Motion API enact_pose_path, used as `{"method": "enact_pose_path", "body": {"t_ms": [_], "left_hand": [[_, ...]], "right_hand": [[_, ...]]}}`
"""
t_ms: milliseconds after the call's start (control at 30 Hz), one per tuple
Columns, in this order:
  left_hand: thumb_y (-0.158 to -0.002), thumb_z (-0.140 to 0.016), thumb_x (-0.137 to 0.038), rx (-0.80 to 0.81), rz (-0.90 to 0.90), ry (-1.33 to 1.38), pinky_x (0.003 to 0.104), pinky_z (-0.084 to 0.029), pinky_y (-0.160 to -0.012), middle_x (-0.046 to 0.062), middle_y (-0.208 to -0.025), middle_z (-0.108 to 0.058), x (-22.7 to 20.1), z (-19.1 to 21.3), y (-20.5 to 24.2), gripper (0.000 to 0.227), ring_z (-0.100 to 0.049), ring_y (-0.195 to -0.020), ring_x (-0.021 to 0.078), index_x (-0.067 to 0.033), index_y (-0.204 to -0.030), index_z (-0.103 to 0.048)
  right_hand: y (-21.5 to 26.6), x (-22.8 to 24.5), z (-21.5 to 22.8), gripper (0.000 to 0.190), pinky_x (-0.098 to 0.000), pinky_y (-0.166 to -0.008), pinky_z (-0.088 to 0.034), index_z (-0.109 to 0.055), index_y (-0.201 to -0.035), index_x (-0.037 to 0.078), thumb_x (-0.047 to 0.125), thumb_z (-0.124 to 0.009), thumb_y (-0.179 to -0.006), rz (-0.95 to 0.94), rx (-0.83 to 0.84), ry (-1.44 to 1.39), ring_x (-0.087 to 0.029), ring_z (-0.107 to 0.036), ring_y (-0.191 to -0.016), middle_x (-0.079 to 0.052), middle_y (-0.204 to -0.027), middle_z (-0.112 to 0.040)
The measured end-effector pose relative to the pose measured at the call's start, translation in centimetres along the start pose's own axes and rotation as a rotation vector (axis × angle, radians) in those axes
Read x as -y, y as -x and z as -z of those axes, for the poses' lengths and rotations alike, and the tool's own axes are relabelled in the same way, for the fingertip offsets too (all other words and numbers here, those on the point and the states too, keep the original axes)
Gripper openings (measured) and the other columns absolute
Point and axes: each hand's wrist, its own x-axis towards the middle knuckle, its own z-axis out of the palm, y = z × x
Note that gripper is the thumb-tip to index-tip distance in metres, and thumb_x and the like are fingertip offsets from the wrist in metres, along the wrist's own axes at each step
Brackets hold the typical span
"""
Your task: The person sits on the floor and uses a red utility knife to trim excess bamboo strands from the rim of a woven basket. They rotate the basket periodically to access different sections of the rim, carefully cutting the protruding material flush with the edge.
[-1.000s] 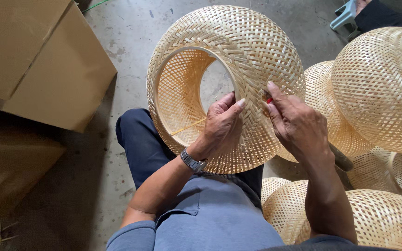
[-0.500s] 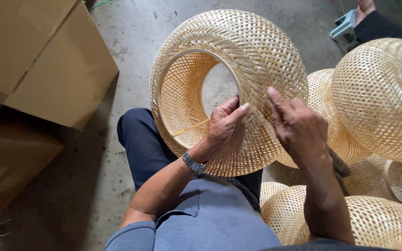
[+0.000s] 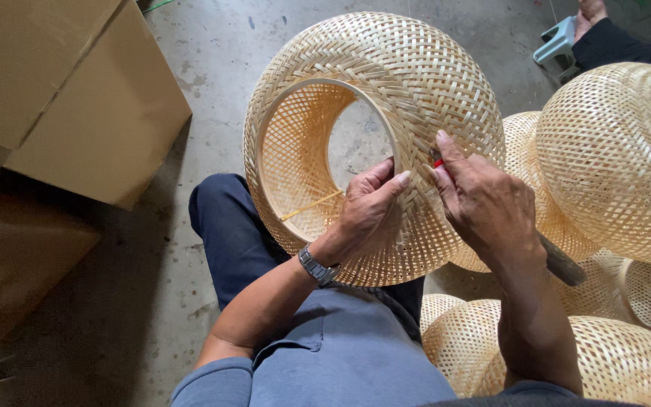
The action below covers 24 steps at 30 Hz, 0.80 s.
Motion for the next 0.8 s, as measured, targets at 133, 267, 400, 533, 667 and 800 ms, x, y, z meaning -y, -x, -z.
{"method": "enact_pose_path", "body": {"t_ms": [133, 267, 400, 533, 667, 800], "left_hand": [[-0.112, -0.051, -0.005, 0.004, 0.008, -0.016, 0.034, -0.053, -0.104, 0.015, -0.136, -0.063, -0.1, 0.1, 0.1, 0.040, -0.063, -0.118, 0.0179, 0.0104, -0.148, -0.047], [-0.111, -0.051, -0.005, -0.008, -0.001, 0.010, 0.034, -0.053, -0.107, 0.014, -0.137, -0.063, -0.4, -0.4, 0.2, 0.040, -0.063, -0.120, 0.0173, 0.0104, -0.147, -0.047], [-0.109, -0.051, -0.007, -0.047, 0.033, 0.094, 0.034, -0.055, -0.105, 0.013, -0.133, -0.065, -0.6, -0.7, 0.4, 0.040, -0.066, -0.118, 0.0168, 0.0091, -0.145, -0.046], [-0.114, -0.050, -0.014, -0.056, 0.060, 0.030, 0.033, -0.058, -0.093, 0.014, -0.125, -0.067, -0.8, 0.2, 0.1, 0.043, -0.068, -0.105, 0.0168, 0.0083, -0.150, -0.046], [-0.111, -0.050, -0.016, -0.098, 0.078, 0.007, 0.031, -0.059, -0.092, 0.014, -0.123, -0.069, -0.5, 1.0, -0.1, 0.045, -0.069, -0.102, 0.0161, 0.0065, -0.150, -0.046], [-0.111, -0.051, -0.014, -0.075, 0.053, 0.033, 0.032, -0.059, -0.093, 0.014, -0.125, -0.068, 0.3, 1.3, -0.1, 0.044, -0.069, -0.104, 0.0168, 0.0093, -0.148, -0.048]], "right_hand": [[-0.4, 0.5, 0.0, 0.049, -0.0387, -0.051, -0.053, -0.059, -0.149, 0.026, 0.042, -0.058, -0.103, -0.069, 0.097, 0.032, -0.022, -0.061, -0.053, -0.008, -0.074, -0.064], [-0.3, 0.8, -0.7, 0.043, -0.0359, -0.045, -0.049, -0.063, -0.145, 0.028, 0.041, -0.058, -0.104, -0.043, 0.056, 0.086, -0.019, -0.056, -0.049, -0.007, -0.072, -0.061], [-0.1, 0.2, -2.1, 0.041, -0.0324, -0.043, -0.045, -0.064, -0.145, 0.024, 0.037, -0.058, -0.107, 0.025, -0.073, 0.045, -0.015, -0.049, -0.048, -0.005, -0.070, -0.058], [-0.4, -2.5, -3.5, 0.034, -0.0316, -0.040, -0.039, -0.067, -0.144, 0.020, 0.030, -0.055, -0.113, -0.051, -0.176, -0.052, -0.014, -0.045, -0.048, -0.004, -0.072, -0.057], [-1.2, -7.5, -4.6, 0.030, -0.0336, -0.039, -0.035, -0.070, -0.144, 0.016, 0.028, -0.054, -0.122, -0.203, -0.291, 0.001, -0.016, -0.043, -0.049, -0.002, -0.068, -0.054], [-1.0, -11.9, -5.7, 0.049, -0.0292, -0.052, -0.040, -0.063, -0.149, 0.001, 0.039, -0.044, -0.124, -0.161, -0.407, -0.156, -0.009, -0.046, -0.061, 0.004, -0.073, -0.053]]}}
